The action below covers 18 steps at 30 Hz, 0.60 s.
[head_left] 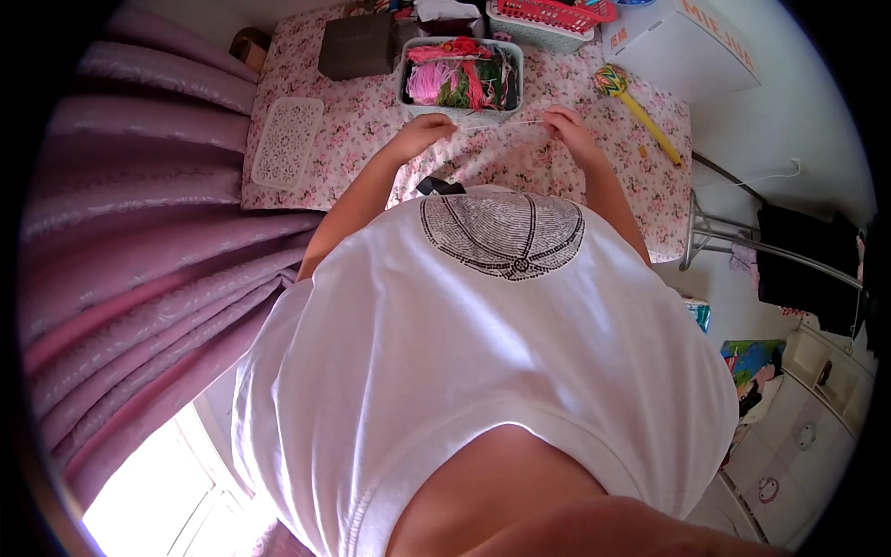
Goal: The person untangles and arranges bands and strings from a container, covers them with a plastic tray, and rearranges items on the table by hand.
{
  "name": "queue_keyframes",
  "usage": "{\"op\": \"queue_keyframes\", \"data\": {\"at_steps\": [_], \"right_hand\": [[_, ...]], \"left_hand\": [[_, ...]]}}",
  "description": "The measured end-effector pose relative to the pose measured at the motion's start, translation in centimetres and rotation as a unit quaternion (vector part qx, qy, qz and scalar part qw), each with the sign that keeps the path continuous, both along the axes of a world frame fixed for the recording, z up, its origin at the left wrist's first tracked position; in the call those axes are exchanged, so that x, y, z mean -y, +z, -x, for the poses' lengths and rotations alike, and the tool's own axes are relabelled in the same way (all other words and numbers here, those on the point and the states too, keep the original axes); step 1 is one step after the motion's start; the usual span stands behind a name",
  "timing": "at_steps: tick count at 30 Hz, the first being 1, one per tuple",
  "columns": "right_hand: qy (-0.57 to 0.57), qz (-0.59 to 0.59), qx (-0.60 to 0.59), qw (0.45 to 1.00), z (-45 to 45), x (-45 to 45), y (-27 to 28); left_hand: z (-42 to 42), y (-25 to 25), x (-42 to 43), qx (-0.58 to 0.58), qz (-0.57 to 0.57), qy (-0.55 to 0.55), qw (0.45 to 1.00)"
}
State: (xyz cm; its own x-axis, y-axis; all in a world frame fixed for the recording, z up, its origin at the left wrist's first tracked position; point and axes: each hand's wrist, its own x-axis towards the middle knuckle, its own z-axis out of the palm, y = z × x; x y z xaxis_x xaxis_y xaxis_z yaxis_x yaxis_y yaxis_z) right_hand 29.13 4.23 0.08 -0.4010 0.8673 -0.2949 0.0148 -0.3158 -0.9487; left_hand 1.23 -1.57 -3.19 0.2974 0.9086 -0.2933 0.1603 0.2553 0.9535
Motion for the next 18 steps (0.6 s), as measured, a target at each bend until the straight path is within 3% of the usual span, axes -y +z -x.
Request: {"op": "queue_keyframes", "data": {"at_steps": [2, 6, 9, 12, 15, 18], "right_hand": [[-0.027, 0.021, -0.002, 0.999, -1.6, -0.4, -0.9], [-0.095, 0.029, -0.013, 0.995, -4.1, -0.5, -1.1], [-0.050, 0.027, 0.002, 0.998, -5.4, -0.8, -1.6], [-0.077, 0.037, 0.052, 0.995, -4.1, -0.2, -0.9], [0.008, -0.009, 0.056, 0.998, -2.4, 0.2, -0.5], [0.094, -0.026, 0.068, 0.993, -0.2, 0.6, -0.1]], "left_hand": [[2.1, -1.2, 0.3, 0.051, 0.076, 0.062, 0.994], [4.0, -1.6, 1.5, 0.097, 0.099, 0.178, 0.974], [5.2, -3.5, 1.5, -0.030, 0.078, 0.118, 0.989], [3.8, -3.6, 1.7, 0.073, 0.012, 0.084, 0.994], [2.0, -2.0, 1.1, 0.001, -0.019, 0.043, 0.999], [-0.5, -0.4, 0.1, 0.140, -0.049, 0.012, 0.989]]}}
